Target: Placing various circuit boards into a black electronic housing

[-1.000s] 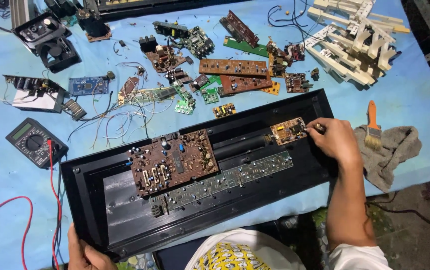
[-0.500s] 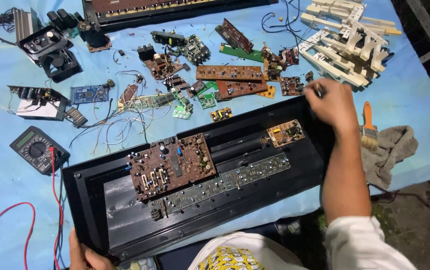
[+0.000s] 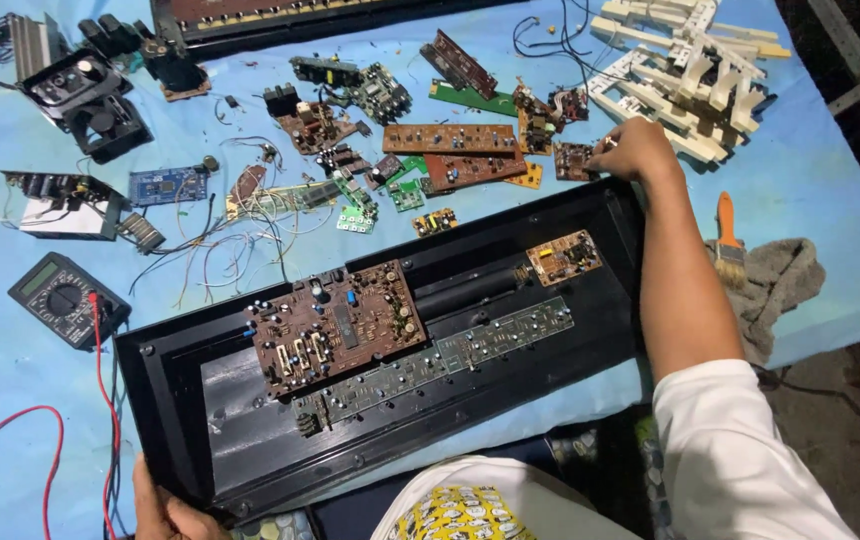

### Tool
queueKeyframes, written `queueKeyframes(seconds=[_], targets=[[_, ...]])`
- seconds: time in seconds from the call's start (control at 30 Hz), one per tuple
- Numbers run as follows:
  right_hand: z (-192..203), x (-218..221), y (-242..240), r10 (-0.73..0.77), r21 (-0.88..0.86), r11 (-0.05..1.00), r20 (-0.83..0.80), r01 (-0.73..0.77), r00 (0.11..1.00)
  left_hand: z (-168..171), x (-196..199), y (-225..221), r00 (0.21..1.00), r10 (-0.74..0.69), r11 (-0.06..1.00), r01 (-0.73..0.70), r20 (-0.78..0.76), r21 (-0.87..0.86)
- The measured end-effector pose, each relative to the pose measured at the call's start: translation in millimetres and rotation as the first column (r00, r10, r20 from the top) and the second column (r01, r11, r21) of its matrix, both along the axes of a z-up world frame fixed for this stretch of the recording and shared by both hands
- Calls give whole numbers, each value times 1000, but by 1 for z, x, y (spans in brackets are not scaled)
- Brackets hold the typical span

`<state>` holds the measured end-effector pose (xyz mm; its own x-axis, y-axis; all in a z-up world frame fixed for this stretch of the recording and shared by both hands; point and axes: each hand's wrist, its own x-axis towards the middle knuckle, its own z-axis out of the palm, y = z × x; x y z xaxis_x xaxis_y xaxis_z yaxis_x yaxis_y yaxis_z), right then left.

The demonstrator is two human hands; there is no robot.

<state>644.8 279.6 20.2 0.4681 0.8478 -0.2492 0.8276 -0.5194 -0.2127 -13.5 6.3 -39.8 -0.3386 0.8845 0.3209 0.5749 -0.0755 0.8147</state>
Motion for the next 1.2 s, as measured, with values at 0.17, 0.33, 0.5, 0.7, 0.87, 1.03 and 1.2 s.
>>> queueKeyframes(seconds=[0.17,0.33,0.5,0.7,0.87,1.03,1.2], targets=[[5,-2,-3,-10,63,998,14,9,1000,0,-1,2,989,1,996,13,150,-90],[2,4,-2,-30,-22,999,-3,30,1000,-6,-16,-1,886,-61,963,174,460,-206],[12,-8,-1,-15,-70,997,-40,12,999,4,-1,0,990,-57,996,64,127,-54],[18,5,-26,168,383,914,-59,-133,984,12,2,0,990,-19,993,35,142,-111],[79,-49,-99,151,523,843,-1,-129,988,-26,-27,-8,962,-36,984,82,272,-160],[101,-86,-187,-27,433,899,-105,70,994,1,-1,2,992,-36,995,47,121,-88],[80,-115,-245,-311,223,922,-57,316,949,-32,-17,1,982,-106,994,104,156,22]])
